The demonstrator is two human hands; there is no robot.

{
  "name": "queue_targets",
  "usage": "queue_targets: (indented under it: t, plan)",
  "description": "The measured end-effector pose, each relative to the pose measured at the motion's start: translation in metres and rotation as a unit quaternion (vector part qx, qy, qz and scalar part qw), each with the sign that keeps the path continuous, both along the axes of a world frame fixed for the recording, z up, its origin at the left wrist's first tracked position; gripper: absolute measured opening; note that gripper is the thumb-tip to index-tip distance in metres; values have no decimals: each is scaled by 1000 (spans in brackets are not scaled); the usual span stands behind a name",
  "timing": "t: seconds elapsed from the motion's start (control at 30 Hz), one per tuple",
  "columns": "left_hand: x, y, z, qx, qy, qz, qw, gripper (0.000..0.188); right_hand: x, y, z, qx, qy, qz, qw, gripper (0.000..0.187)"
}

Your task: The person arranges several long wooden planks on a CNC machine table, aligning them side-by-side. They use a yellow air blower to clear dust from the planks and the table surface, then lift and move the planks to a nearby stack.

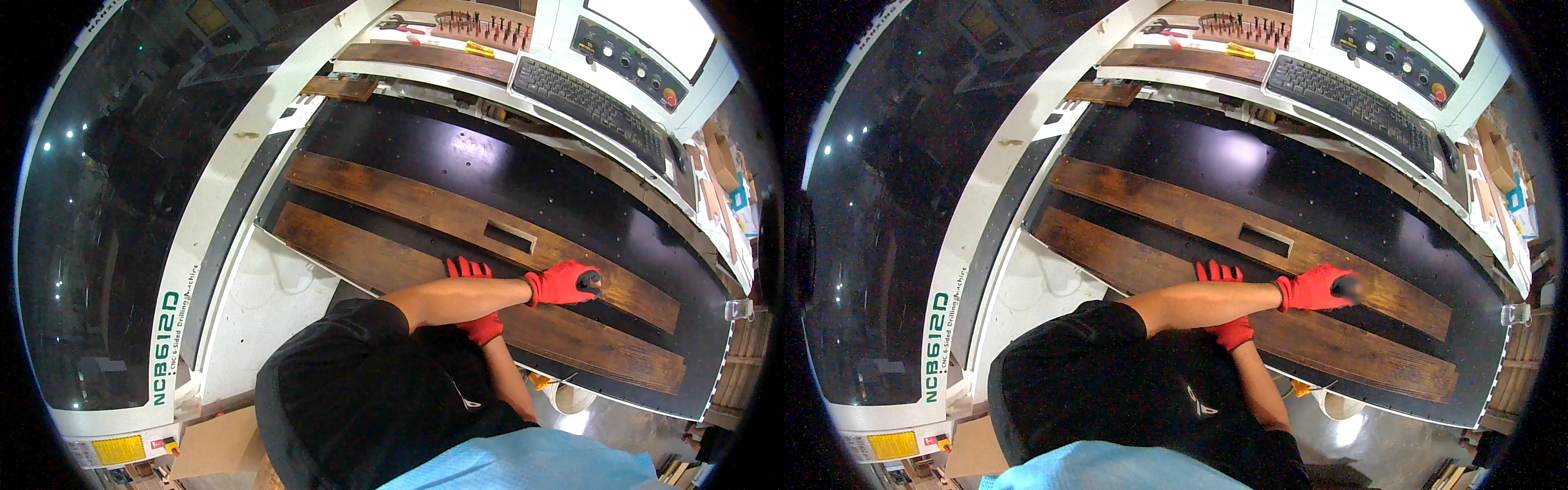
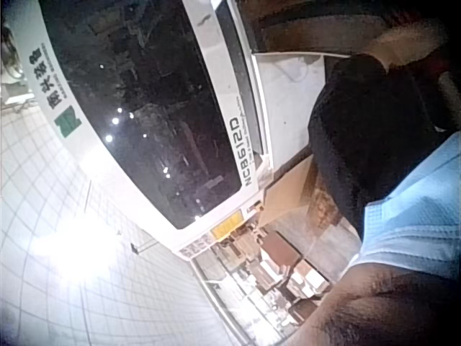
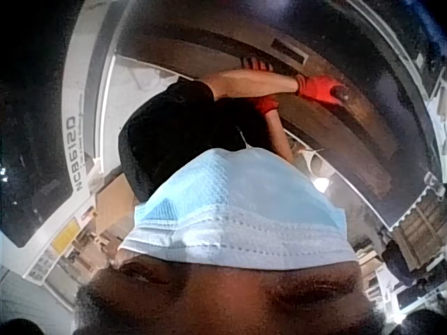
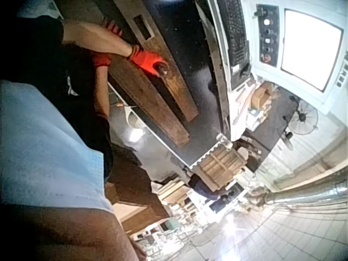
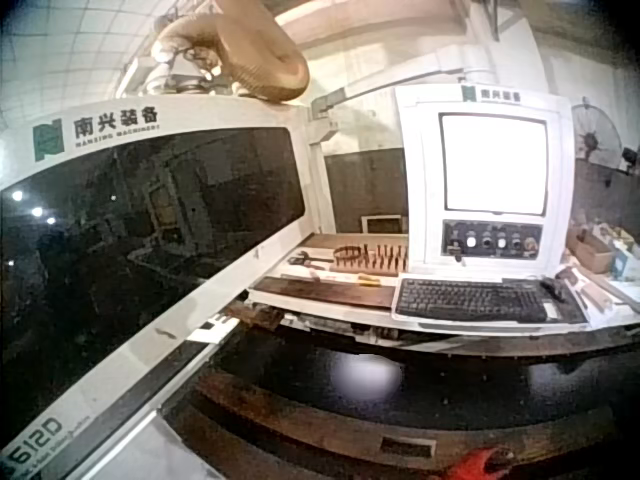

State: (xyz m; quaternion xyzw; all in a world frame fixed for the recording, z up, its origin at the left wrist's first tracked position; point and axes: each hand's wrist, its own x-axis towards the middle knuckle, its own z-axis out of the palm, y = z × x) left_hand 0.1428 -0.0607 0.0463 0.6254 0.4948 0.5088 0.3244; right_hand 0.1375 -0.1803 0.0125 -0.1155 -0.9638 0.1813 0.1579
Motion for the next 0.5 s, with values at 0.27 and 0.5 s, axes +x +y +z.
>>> queue_targets:
  t: [0.27, 0.5]
  plan:
    - [-2, 2, 0, -13, -16, -36, 999, 38, 1, 0, 5, 9, -11, -2, 1000, 74]
    - [1, 4, -9, 7, -24, -17, 1000, 42, 1, 0, 6, 8, -8, 1, 1000, 74]
